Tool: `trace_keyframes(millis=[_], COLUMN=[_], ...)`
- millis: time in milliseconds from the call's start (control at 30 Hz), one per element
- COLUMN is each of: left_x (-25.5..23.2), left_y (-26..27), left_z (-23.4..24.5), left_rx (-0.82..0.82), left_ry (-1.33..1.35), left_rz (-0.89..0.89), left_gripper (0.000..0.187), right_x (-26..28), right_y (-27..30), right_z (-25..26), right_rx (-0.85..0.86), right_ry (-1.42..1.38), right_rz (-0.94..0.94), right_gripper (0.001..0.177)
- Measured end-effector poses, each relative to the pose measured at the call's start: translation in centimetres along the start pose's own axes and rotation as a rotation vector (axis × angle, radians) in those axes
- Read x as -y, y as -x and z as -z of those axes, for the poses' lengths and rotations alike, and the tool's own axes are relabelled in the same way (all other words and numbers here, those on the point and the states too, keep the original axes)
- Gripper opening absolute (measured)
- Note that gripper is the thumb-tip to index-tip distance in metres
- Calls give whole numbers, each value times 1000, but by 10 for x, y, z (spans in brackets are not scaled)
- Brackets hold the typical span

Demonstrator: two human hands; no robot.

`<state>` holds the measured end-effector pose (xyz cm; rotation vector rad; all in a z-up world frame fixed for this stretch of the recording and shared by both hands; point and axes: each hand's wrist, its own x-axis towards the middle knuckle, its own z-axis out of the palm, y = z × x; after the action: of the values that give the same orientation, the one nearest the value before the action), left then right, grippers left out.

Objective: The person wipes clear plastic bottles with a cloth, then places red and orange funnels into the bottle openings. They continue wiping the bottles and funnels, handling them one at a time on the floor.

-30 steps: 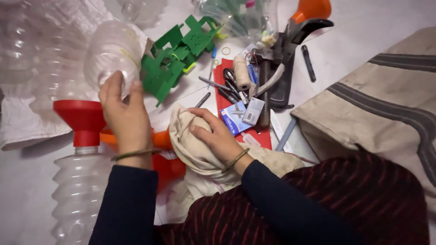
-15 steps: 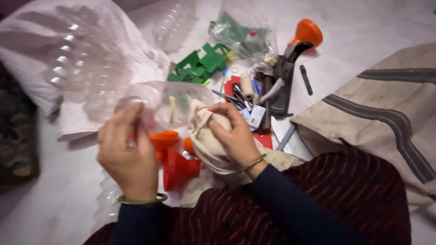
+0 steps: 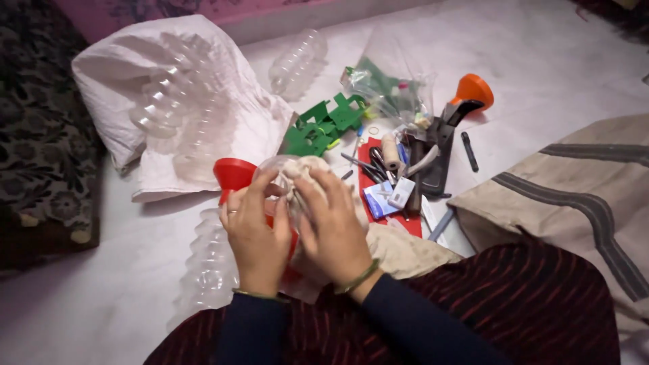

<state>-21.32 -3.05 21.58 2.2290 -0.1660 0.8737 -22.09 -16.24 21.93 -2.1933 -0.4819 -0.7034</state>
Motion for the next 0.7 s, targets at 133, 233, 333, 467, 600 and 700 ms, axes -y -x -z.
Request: trace_keyframes(millis=[133,233,333,467,600,700], left_x=[2,7,19,35,38,64], left_y=[-2,0,3,6,2,11], left_z=[-4,-14,-23,-32,-33,-52], left_rx=[62,146,172,141,96,44], left_ry=[-131,-214,-251,-201,-147,88], left_rz=[83,204,300,347,458,648], left_gripper=[43,41,35,26,23,28], right_x=[-5,-18,-25,-23,-23,-25], right_y=[22,34,35,29,26,26], right_z=[-26,-43,-54,-58,-59,-59], right_rx=[106,173,200,222,238,242], right_ry=[81,100,92,42,4,-5], right_rz=[30,20,28,27,30,44], right_gripper=[66,71,71,68,64,61])
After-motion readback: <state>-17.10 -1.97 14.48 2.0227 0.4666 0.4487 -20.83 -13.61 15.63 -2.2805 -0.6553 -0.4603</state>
